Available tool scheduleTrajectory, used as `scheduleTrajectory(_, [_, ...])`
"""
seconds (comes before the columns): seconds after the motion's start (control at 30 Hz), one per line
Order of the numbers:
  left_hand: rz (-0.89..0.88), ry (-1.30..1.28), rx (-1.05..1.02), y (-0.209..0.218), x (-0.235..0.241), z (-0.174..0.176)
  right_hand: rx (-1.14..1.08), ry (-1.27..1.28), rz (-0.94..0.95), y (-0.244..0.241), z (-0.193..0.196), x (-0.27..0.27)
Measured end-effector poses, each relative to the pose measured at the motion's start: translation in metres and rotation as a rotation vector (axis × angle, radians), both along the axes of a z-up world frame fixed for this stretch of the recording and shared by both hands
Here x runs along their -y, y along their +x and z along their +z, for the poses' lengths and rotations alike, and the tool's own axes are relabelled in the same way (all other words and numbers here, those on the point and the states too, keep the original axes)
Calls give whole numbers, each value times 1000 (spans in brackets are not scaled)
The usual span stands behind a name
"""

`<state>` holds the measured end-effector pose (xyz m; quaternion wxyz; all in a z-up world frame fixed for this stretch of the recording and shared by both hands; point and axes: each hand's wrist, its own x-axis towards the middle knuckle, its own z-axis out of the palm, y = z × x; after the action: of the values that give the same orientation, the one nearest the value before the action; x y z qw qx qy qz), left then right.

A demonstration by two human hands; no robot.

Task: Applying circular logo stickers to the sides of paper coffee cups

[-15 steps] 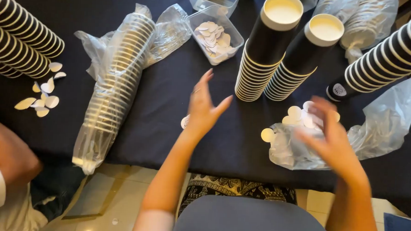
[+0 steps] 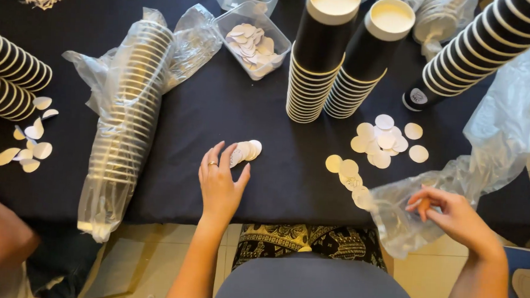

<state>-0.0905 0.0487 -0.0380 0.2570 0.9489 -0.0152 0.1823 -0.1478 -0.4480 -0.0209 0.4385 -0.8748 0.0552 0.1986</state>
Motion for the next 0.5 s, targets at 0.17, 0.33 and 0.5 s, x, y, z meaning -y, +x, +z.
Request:
scheduleTrajectory(0.17, [-148,-13,175,-6,28,15,282,164,-154,-20,49,2])
scheduleTrajectory(0.33, [-297,-95,236,-16,75,35,759,62,-511,23,12,75])
scheduleTrajectory(0.5, [-957,88,139,-11,148,91,991,-321,-459,89,-4,159])
